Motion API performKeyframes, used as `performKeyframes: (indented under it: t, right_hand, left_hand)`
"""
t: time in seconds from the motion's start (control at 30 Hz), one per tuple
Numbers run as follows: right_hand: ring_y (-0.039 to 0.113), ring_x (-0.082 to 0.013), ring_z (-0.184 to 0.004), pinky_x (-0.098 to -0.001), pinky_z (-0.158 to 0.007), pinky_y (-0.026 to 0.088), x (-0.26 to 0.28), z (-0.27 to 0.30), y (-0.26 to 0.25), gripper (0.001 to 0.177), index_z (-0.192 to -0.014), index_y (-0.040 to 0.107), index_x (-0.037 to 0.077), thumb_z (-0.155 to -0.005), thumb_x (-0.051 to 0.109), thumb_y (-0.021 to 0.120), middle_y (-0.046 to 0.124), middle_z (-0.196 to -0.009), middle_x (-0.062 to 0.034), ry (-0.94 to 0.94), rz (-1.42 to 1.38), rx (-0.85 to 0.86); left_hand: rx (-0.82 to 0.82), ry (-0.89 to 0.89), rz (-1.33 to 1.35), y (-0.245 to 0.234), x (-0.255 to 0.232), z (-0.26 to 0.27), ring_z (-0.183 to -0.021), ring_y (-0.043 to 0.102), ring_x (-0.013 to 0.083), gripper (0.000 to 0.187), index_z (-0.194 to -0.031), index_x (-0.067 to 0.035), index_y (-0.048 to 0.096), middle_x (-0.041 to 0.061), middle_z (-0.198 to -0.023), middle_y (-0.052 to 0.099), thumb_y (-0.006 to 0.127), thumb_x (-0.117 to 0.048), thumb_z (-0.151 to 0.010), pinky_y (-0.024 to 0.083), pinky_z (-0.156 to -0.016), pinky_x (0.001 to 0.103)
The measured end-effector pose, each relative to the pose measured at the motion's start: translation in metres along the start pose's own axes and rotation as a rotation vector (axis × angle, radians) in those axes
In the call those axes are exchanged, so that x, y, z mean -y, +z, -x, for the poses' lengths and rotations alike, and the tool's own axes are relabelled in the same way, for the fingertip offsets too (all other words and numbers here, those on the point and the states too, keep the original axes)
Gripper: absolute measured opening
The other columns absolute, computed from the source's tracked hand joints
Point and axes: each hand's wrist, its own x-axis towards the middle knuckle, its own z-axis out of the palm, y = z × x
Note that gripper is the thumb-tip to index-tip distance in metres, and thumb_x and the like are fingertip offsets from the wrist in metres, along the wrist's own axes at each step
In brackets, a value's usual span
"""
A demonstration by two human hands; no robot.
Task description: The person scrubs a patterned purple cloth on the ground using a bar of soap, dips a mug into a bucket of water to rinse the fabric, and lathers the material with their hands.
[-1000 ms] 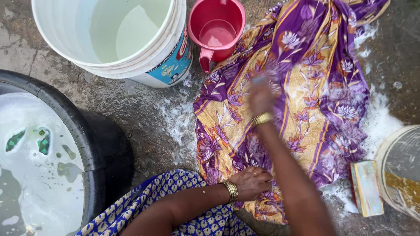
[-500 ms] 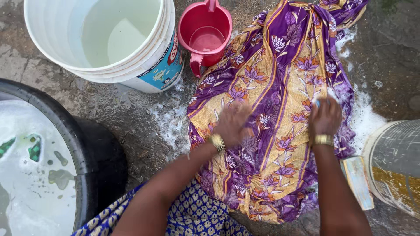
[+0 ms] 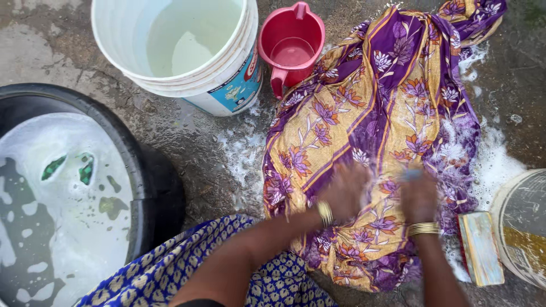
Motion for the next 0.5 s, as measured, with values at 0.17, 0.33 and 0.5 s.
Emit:
performKeyframes:
  t: [0.17,0.33,0.5]
  right_hand:
    - [0.052,-0.034,-0.138,-0.0502,-0.123,0.039,-0.049,0.015,0.035,0.021,-0.126,0.069,0.007,-0.114,0.023,0.064,0.059,-0.142,-0.0183,0.034,-0.189,-0.568]
    - [0.05,-0.0336,-0.14,-0.0488,-0.124,0.038,-0.047,0.015,0.037,0.016,-0.123,0.067,0.008,-0.116,0.022,0.063,0.057,-0.139,-0.0172,0.061,-0.161,-0.56]
    - [0.05,-0.0322,-0.133,-0.0461,-0.124,0.039,-0.045,0.012,0.037,0.017,-0.123,0.066,0.008,-0.112,0.019,0.059,0.057,-0.136,-0.0172,0.059,-0.185,-0.579]
  left_hand:
    - [-0.096,0.43,0.062,0.024,0.0,0.01,-0.134,0.047,0.0424,0.063,-0.149,0.002,0.04,0.028,-0.142,0.047,0.054,-0.02,-0.091,0.031,-0.12,0.06]
    - [-0.567,-0.004,-0.266,-0.044,0.184,-0.083,-0.144,0.044,0.0372,0.043,-0.134,0.004,0.051,0.023,-0.156,0.043,0.054,-0.015,-0.095,0.039,-0.108,0.05]
    - [-0.471,-0.515,-0.925,-0.011,0.121,-0.101,-0.133,0.057,0.0351,0.06,-0.149,0.011,0.037,0.032,-0.155,0.042,0.053,-0.014,-0.097,0.049,-0.104,0.046]
